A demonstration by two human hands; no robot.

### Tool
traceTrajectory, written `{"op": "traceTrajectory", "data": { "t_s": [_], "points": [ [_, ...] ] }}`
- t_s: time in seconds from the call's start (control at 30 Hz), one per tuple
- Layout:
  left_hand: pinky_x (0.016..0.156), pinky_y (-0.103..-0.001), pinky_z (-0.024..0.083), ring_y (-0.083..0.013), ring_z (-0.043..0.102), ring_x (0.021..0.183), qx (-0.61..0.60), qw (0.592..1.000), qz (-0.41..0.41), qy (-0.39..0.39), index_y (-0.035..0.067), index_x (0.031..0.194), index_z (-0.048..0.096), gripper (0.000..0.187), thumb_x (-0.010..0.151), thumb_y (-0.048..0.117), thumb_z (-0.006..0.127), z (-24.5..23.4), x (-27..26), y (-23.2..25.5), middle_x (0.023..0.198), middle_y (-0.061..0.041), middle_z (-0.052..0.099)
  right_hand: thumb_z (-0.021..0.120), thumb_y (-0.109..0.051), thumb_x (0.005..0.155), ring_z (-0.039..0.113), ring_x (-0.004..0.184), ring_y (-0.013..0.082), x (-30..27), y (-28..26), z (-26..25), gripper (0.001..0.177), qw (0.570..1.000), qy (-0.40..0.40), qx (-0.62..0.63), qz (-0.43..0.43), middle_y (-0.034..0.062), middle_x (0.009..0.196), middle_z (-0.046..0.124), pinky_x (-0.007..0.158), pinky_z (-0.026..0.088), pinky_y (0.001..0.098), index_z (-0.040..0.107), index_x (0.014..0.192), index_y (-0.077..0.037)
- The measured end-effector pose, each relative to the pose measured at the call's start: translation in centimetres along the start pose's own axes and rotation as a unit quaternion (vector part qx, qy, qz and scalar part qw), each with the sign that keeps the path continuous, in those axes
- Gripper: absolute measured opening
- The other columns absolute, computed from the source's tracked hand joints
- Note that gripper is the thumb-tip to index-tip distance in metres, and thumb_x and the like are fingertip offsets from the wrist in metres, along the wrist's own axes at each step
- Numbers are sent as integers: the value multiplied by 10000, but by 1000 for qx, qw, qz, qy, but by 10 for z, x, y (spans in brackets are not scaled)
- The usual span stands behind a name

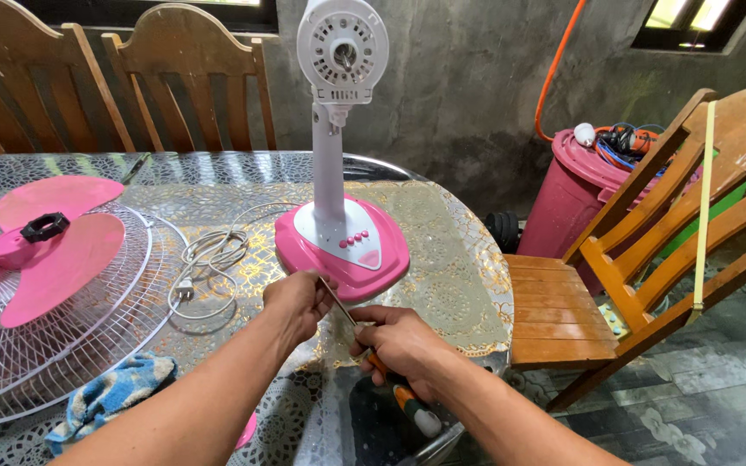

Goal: The person uses a screwdriver to loosen and remove screws from the rear motor housing of a pink and white electric fan. The fan blades and front grille are already detached and placed on the table. The person continues to unscrew the housing throughout the clip.

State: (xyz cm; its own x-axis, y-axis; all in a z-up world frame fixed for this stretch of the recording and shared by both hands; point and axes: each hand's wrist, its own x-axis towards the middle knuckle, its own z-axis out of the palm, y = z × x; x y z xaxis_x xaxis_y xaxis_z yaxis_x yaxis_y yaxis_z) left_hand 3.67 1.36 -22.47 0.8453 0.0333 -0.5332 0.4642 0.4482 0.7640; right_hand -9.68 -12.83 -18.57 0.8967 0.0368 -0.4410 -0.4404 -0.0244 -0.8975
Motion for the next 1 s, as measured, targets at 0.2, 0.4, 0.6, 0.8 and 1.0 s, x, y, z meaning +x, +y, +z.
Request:
{"op": "traceTrajectory", "data": {
  "t_s": [0.2, 0.4, 0.6, 0.8, 1.0],
  "points": [
    [731, -345, 638, -239, 745, 835, -6, 1000, 1, -12, -68, 1115, 621, 195, 1032, 94, 552, -9, 3, 12, 968, -144, 731, 576, -80, 944, 586, 634, 129, -2, -7, 10, 489, 1000, 3, -19, 10, 68, 891, 689, 466, 482, 253, 618, 1430, -117],
    [762, -336, 647, -226, 759, 908, 39, 999, -1, -27, -51, 1207, 600, 249, 1040, 110, 509, -16, 1, 18, 1050, -155, 754, 540, -87, 971, 561, 620, 123, -6, -14, 17, 473, 999, 1, -31, 28, 57, 877, 669, 471, 462, 251, 607, 1434, -154],
    [860, -371, 632, -251, 741, 998, 28, 996, 3, -83, -61, 1252, 584, 300, 1023, 121, 518, -20, 11, 24, 1118, -155, 745, 535, -59, 975, 573, 616, 128, -5, -21, 20, 479, 999, -28, 21, 15, 70, 860, 652, 483, 491, 254, 615, 1441, -139],
    [919, -379, 594, -246, 710, 1037, 45, 989, 38, -138, -1, 1278, 562, 293, 996, 76, 539, -19, 16, 35, 1193, -153, 714, 535, -42, 970, 581, 614, 139, -3, -28, 20, 495, 995, -45, 90, 14, 86, 832, 632, 458, 492, 252, 585, 1459, -96],
    [920, -370, 616, -264, 713, 1039, -14, 984, 29, -175, -53, 1265, 548, 303, 1029, 136, 520, -6, 13, 58, 1151, -155, 705, 549, -48, 973, 579, 603, 146, 1, -41, 21, 506, 995, -31, 91, -18, 88, 834, 635, 448, 477, 254, 534, 1476, -102]
  ]
}}
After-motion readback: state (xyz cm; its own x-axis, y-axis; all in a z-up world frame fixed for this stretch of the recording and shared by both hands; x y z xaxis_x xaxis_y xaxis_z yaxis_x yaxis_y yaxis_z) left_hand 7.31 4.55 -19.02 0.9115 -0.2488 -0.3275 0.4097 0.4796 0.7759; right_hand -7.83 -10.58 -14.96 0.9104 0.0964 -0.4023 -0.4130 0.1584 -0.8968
